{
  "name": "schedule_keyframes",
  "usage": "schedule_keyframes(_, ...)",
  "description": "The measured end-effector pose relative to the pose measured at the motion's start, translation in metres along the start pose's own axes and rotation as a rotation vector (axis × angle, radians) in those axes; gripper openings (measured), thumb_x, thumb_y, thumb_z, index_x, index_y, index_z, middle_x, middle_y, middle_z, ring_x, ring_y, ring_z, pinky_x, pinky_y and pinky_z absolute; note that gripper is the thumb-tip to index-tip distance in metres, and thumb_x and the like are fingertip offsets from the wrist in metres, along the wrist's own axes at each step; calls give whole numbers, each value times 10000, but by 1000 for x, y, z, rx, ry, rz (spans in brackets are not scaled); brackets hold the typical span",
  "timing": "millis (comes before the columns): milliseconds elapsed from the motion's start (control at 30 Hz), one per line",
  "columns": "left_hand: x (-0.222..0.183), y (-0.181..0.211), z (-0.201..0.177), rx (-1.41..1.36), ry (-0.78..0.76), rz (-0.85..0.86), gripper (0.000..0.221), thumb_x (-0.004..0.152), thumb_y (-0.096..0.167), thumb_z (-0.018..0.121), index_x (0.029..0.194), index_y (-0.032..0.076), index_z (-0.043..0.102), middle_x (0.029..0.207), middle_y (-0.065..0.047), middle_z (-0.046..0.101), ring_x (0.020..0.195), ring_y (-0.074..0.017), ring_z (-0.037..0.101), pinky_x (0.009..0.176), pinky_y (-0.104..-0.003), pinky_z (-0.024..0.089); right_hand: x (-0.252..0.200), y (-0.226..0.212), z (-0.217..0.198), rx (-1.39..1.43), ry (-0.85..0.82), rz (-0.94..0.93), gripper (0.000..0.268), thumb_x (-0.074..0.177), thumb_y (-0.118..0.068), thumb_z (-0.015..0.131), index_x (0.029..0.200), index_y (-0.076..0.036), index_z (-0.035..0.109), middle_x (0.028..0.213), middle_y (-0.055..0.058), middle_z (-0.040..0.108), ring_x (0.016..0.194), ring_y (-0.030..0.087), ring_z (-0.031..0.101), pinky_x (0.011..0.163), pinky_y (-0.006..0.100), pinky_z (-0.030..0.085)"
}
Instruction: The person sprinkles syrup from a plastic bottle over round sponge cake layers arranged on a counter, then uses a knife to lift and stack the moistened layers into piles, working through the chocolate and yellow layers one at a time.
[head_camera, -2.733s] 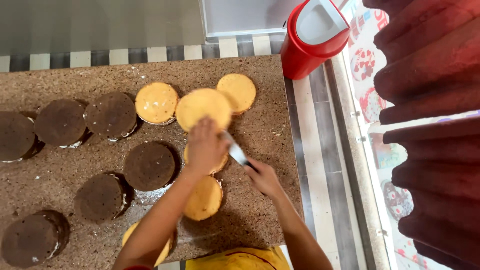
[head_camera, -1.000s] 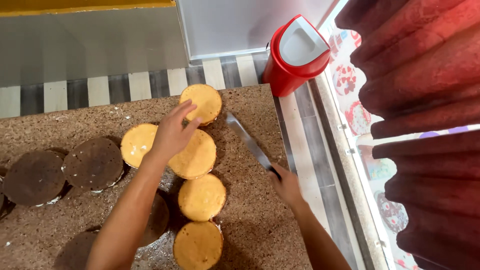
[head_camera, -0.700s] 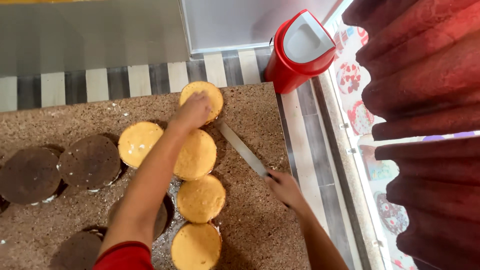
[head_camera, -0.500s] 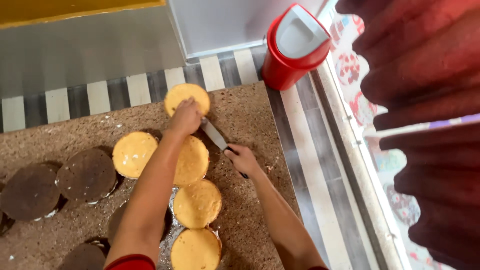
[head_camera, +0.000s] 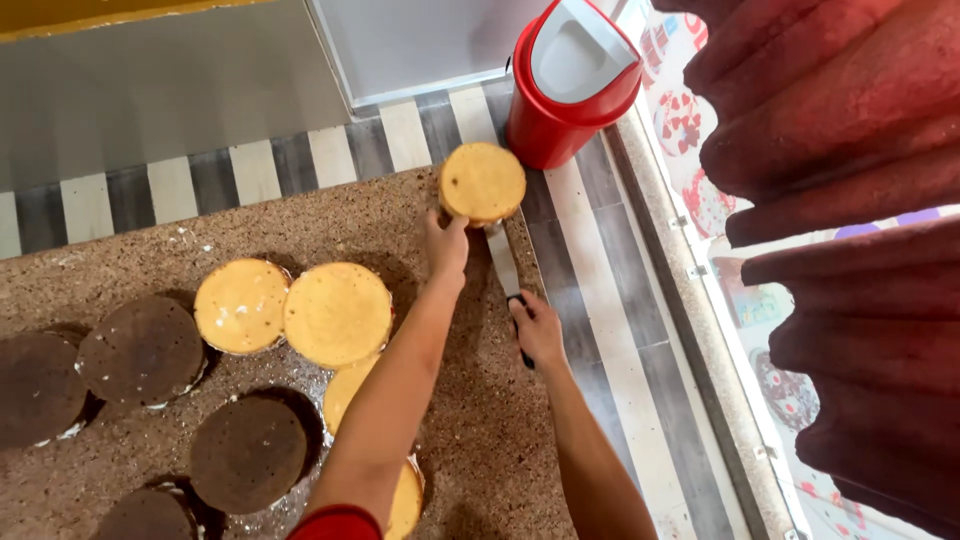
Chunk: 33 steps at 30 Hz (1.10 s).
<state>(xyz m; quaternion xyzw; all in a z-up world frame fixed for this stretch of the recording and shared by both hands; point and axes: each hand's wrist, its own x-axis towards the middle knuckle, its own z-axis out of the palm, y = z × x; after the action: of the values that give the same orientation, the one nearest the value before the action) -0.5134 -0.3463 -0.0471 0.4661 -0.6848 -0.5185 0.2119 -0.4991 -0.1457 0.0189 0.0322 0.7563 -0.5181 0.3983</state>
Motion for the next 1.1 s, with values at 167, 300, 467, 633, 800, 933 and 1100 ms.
schedule_keyframes(167,28,-73,57,-931,-91,-462,264,877,19,563,1138,-25,556,911,-61,539,706,-171,490,579,-310,431,-14,32,-35,-199,-53,-148,246,1031,-271,592,1074,-48,686,614,23,599,428,126,539,395,316,438)
schedule_keyframes(300,28,-35,36,-929,-17,-562,341,732,-59,531,1029,68,641,826,-2,603,626,-99,522,528,-240,411,-87,109,-85,-380,178,-276,272,964,-287,627,1132,-94,719,649,63,682,565,174,644,503,347,505)
schedule_keyframes(467,34,-50,29,-873,-115,-525,132,742,-15,556,807,80,619,699,27,483,521,-104,361,469,-256,292,-99,178,-66,-623,381,-248,347,981,-341,605,1252,-130,651,845,106,744,686,236,731,592,399,581)
schedule_keyframes(633,16,-5,-18,-670,-136,-383,90,745,-7,579,721,78,593,636,0,407,494,-120,315,439,-294,220,-120,153,-16,-813,177,-348,346,995,-355,611,1303,-201,638,850,165,735,738,333,706,646,460,563)
schedule_keyframes(800,-2,57,-96,-551,-73,-284,361,894,80,603,1247,111,672,986,-56,700,711,-109,563,688,-227,492,-118,115,-28,-485,249,-477,292,1003,-296,550,1251,-158,621,862,150,722,710,337,719,649,460,573)
schedule_keyframes(933,11,43,-133,-652,-52,-123,514,902,36,625,1410,-7,563,1325,-98,667,934,-139,649,858,-269,536,-70,132,-24,-701,253,-415,267,1059,-333,563,1229,-143,644,909,160,739,774,356,704,674,486,550)
schedule_keyframes(1100,-41,34,-205,-102,-131,371,614,923,137,658,1494,-6,485,1524,-190,522,1425,-284,495,1183,-384,404,-142,64,-23,-849,50,-337,446,959,-365,574,1394,-273,612,918,105,733,641,272,688,558,444,560)
